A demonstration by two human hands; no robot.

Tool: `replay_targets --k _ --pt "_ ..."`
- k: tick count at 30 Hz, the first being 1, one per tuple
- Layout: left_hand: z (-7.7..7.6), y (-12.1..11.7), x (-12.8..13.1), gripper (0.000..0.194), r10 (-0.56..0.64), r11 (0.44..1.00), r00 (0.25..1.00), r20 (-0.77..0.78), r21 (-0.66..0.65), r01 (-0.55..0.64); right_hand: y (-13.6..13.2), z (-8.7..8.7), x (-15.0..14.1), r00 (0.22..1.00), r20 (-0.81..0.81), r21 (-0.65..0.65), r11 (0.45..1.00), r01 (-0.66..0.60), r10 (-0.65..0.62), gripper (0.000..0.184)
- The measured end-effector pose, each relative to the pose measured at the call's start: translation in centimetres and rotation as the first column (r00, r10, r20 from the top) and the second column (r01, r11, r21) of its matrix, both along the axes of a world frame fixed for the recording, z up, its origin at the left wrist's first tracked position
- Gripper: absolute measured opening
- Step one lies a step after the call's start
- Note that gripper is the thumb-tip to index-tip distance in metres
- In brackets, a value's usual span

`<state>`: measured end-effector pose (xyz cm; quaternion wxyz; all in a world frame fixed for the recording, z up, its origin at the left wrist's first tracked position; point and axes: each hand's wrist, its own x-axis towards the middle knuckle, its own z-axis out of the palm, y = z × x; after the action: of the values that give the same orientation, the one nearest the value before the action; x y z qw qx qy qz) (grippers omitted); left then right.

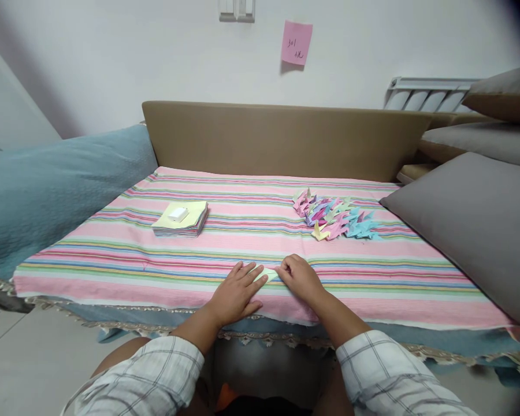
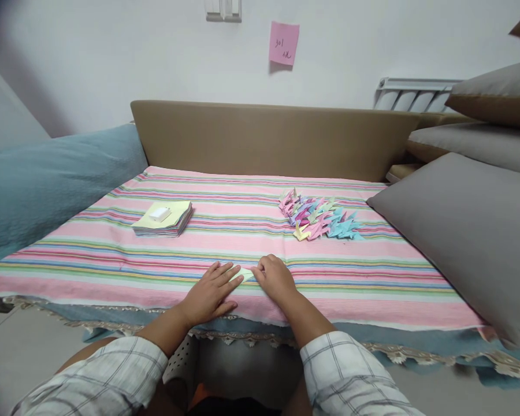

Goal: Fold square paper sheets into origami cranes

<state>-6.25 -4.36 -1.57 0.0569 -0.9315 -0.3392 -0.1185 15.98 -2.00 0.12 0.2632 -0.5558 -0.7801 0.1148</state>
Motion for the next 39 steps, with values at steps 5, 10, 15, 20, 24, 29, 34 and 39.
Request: replay_targets --k 5,10,15,20,24,29,34,39 --pt "-0.1 0.0 0.0 0.06 0.004 1.0 1.0 -0.005 -0.007 -0.004 -1.1 0.0 0.6 0.967 0.021 0.149 0.956 -0.253 0.252 0.024" --pt "-0.2 0.1 0.1 0.062 0.01 1.0 1.0 0.003 -0.012 -0.01 -2.0 -0.2 0.8 0.929 0.22 0.17 0.926 -0.337 0.298 0.033" --pt "-0.1 0.0 0.1 0.059 0.002 1.0 1.0 0.011 -0.01 -0.002 -2.0 -0.1 1.6 0.942 0.268 0.137 0.96 -0.243 0.201 0.032" --pt "-0.2 0.1 0.1 0.06 0.001 1.0 1.0 0.017 0.001 -0.001 -1.8 0.5 1.8 0.961 0.223 0.115 0.975 -0.192 0.163 0.031" --pt "-0.2 0.0 0.1 0.062 0.003 1.0 1.0 0.021 0.002 -0.003 -2.0 0.1 0.2 0.949 0.11 0.201 0.928 -0.313 0.297 0.049" --pt "0.5 -0.1 0.0 0.064 -0.002 0.998 0.997 0.077 -0.061 0.007 -2.2 -1.6 -1.7 0.891 0.107 0.092 0.888 -0.451 0.441 0.059" --pt "1.2 0.6 -0.7 0.028 0.231 0.972 0.879 0.418 -0.132 -0.193 -2.2 -2.0 -2.0 0.91 0.144 0.071 0.913 -0.402 0.389 0.06" --pt "2.0 1.3 -1.2 0.012 0.419 0.907 0.8 0.429 -0.23 -0.352 -2.3 -1.6 -2.3 0.903 0.22 0.057 0.919 -0.39 0.369 0.054"
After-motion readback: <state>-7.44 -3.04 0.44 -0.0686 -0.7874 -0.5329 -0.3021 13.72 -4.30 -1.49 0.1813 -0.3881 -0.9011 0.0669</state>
